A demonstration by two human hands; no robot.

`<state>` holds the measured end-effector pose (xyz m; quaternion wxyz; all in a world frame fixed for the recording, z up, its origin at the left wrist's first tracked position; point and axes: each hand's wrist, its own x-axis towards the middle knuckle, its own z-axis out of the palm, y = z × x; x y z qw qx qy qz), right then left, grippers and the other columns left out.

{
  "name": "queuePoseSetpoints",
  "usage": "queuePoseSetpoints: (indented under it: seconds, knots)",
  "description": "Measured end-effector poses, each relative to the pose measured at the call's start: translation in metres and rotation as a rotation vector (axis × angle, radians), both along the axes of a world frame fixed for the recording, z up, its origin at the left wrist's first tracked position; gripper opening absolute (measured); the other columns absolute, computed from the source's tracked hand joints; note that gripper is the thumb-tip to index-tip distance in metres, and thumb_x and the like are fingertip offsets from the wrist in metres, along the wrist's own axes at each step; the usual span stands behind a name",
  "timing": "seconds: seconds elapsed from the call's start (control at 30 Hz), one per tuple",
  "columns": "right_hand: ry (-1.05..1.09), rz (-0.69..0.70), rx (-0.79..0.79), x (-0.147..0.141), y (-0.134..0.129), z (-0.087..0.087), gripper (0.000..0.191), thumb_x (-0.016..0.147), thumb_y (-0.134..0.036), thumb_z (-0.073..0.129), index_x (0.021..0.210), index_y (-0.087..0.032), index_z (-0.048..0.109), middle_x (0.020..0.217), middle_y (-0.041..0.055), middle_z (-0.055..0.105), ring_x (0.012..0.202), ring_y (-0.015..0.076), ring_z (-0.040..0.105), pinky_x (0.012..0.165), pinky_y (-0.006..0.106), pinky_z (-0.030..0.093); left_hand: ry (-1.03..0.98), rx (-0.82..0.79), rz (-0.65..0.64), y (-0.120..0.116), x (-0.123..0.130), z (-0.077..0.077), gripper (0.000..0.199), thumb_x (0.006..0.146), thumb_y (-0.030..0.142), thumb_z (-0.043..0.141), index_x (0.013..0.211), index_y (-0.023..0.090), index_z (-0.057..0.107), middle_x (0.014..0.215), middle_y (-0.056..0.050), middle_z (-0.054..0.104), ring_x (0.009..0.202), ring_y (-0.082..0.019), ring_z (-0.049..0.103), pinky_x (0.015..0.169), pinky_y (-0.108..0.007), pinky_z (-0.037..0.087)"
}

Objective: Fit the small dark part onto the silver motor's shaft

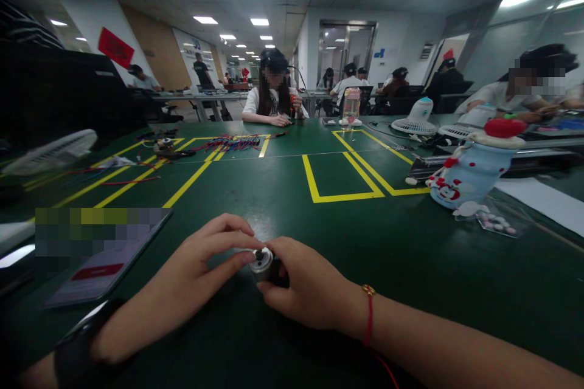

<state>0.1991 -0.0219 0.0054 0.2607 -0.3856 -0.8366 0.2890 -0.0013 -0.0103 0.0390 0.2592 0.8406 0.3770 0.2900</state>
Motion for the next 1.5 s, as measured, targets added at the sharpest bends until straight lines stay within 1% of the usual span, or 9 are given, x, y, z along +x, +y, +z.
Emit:
queuePoseSetpoints:
  seconds: [0.27, 0.4, 0.6, 0.7, 0.8, 0.9, 1.3, 1.4, 1.5]
  knots:
    - [0.002, -0.015, 0.006, 0.0, 0.0, -0.001, 0.028, 0.077, -0.016, 0.063, 0.104, -0.02, 0.053, 0.088, -0.0004, 0.055, 0.073, 0.0133, 0.05, 0.064, 0.027, 0.042, -0.022, -0.048, -0.044, -0.001, -0.001, -0.002, 0.034, 0.093, 0.006, 0.042, 0.106, 0.029, 0.063, 0.104, 0.001, 0.054, 0.099, -0.015, 0.053, 0.088, -0.029, 0.042]
    - [0.002, -0.017, -0.001, 0.0, 0.002, -0.002, 0.026, 0.077, -0.016, 0.063, 0.101, -0.02, 0.054, 0.088, -0.0001, 0.055, 0.074, 0.0136, 0.051, 0.065, 0.027, 0.042, -0.048, -0.084, -0.053, -0.002, -0.005, -0.005, 0.039, 0.09, 0.002, 0.038, 0.101, 0.028, 0.065, 0.106, 0.001, 0.054, 0.099, -0.015, 0.053, 0.089, -0.029, 0.041]
    - [-0.007, -0.031, -0.027, 0.001, 0.0, -0.002, 0.03, 0.077, -0.017, 0.064, 0.104, -0.02, 0.054, 0.091, 0.0007, 0.056, 0.074, 0.0142, 0.052, 0.065, 0.028, 0.043, -0.099, -0.117, 0.07, 0.005, -0.017, -0.015, 0.029, 0.091, 0.01, 0.041, 0.096, 0.026, 0.065, 0.099, 0.0, 0.057, 0.092, -0.016, 0.056, 0.083, -0.03, 0.042]
    - [-0.025, -0.037, -0.034, 0.002, -0.001, -0.002, 0.029, 0.078, -0.02, 0.064, 0.105, -0.02, 0.054, 0.092, 0.0017, 0.057, 0.074, 0.0148, 0.052, 0.065, 0.028, 0.043, -0.096, -0.221, 0.144, 0.012, -0.024, -0.021, 0.024, 0.09, 0.015, 0.043, 0.094, 0.024, 0.065, 0.091, 0.0, 0.059, 0.083, -0.016, 0.057, 0.077, -0.03, 0.042]
    - [-0.028, -0.043, -0.037, 0.002, -0.002, -0.001, 0.03, 0.078, -0.02, 0.064, 0.106, -0.02, 0.054, 0.093, 0.0022, 0.057, 0.074, 0.015, 0.052, 0.065, 0.028, 0.043, -0.1, -0.346, 0.211, 0.016, -0.028, -0.025, 0.021, 0.088, 0.018, 0.045, 0.093, 0.022, 0.065, 0.083, 0.001, 0.06, 0.079, -0.017, 0.058, 0.073, -0.029, 0.042]
    - [-0.026, -0.047, -0.041, 0.001, -0.002, 0.0, 0.03, 0.078, -0.02, 0.064, 0.106, -0.02, 0.054, 0.093, 0.0023, 0.057, 0.075, 0.0151, 0.051, 0.065, 0.028, 0.043, -0.116, -0.386, 0.242, 0.018, -0.029, -0.026, 0.021, 0.087, 0.02, 0.045, 0.093, 0.022, 0.065, 0.08, 0.001, 0.06, 0.079, -0.018, 0.058, 0.073, -0.029, 0.042]
    - [-0.024, -0.041, -0.046, 0.002, -0.002, 0.002, 0.031, 0.078, -0.02, 0.065, 0.107, -0.019, 0.055, 0.094, 0.0034, 0.057, 0.075, 0.0157, 0.052, 0.065, 0.029, 0.043, -0.093, -0.342, 0.183, 0.015, -0.029, -0.028, 0.02, 0.089, 0.025, 0.047, 0.096, 0.022, 0.065, 0.088, 0.0, 0.065, 0.085, -0.019, 0.061, 0.077, -0.033, 0.046]
    - [-0.024, -0.036, -0.047, 0.002, -0.001, 0.002, 0.03, 0.078, -0.02, 0.065, 0.107, -0.019, 0.055, 0.093, 0.003, 0.057, 0.075, 0.0156, 0.051, 0.065, 0.029, 0.042, -0.097, -0.359, 0.142, 0.012, -0.024, -0.024, 0.019, 0.09, 0.027, 0.049, 0.101, 0.022, 0.064, 0.095, -0.002, 0.065, 0.089, -0.02, 0.062, 0.08, -0.034, 0.047]
    - [-0.009, -0.024, -0.038, 0.001, 0.0, 0.0, 0.031, 0.078, -0.018, 0.064, 0.108, -0.02, 0.054, 0.093, 0.0023, 0.057, 0.074, 0.0149, 0.051, 0.064, 0.028, 0.042, -0.108, -0.305, 0.071, 0.005, -0.014, -0.016, 0.021, 0.091, 0.028, 0.05, 0.105, 0.024, 0.064, 0.104, -0.003, 0.064, 0.095, -0.02, 0.06, 0.086, -0.035, 0.046]
